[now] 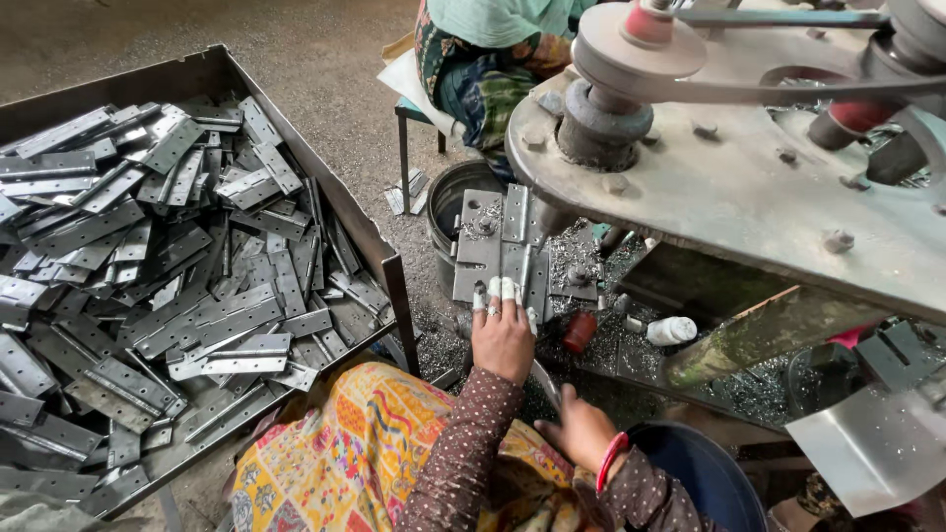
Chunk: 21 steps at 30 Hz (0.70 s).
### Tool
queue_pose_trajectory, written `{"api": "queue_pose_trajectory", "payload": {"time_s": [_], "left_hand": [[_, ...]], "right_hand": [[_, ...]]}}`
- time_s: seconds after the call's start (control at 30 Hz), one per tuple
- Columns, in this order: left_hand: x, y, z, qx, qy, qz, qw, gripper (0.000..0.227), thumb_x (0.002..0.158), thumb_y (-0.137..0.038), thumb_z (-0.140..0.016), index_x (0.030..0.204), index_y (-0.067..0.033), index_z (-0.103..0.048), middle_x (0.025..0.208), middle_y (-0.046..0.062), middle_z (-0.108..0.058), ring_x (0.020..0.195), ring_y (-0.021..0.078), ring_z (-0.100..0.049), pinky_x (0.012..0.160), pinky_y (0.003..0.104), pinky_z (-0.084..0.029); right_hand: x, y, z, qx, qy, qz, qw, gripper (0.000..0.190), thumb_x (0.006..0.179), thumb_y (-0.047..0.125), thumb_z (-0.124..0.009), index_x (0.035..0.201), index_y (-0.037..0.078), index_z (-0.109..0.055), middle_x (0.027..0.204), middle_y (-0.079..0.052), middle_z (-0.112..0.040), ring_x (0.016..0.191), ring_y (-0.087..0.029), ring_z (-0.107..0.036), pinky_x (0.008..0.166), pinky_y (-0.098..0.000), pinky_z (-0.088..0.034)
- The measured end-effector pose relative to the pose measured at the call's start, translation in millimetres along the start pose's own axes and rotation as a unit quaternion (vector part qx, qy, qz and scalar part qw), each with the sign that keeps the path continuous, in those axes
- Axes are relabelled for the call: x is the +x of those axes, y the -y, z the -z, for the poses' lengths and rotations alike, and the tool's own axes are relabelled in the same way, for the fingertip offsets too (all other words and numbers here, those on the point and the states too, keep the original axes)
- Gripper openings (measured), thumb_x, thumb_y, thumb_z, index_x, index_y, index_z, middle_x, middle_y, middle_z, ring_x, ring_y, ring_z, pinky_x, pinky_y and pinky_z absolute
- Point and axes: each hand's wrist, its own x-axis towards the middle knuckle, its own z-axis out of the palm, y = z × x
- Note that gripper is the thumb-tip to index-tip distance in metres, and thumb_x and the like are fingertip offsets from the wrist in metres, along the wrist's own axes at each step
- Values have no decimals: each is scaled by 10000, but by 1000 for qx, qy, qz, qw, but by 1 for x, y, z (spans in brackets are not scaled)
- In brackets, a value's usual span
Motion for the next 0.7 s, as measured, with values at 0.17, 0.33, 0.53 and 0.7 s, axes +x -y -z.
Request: {"api": "queue_pose_trajectory", "payload": {"time_s": [0.17, 0.33, 0.53, 0.7], "left_hand": [[9, 1, 1, 7, -46, -7, 999, 286, 921, -157, -562, 1102, 9, -708, 1326, 202, -627, 1258, 338, -577, 1073, 502, -403], [-1, 2, 8, -3, -59, -10, 998, 320, 863, -163, -571, 1093, 7, -713, 1302, 173, -645, 1254, 306, -600, 1042, 475, -440], [21, 0, -12, 36, 19, -2, 999, 265, 917, -155, -556, 1074, -19, -720, 1219, 177, -671, 1174, 302, -622, 983, 461, -458], [42, -1, -23, 19, 68, 22, 997, 297, 956, -125, -529, 1149, 10, -710, 1191, 179, -676, 1131, 316, -631, 1032, 494, -443]], "right_hand": [[2, -9, -65, 146, 74, -126, 978, 674, 913, 357, -601, 1435, 41, -315, 821, -258, -743, 756, -439, -755, 690, -493, -598], [0, -22, -85, 137, -19, -24, 990, 744, 859, 376, -688, 1387, -7, -329, 882, -268, -703, 792, -454, -719, 668, -508, -566], [10, -24, -19, 17, -1, 23, 1000, 664, 877, 519, -702, 1223, 5, -463, 842, -254, -704, 812, -445, -701, 687, -507, -548], [-2, -7, -43, 78, -16, -19, 997, 622, 885, 400, -663, 1303, -2, -439, 859, -268, -710, 823, -449, -702, 698, -513, -550]]}}
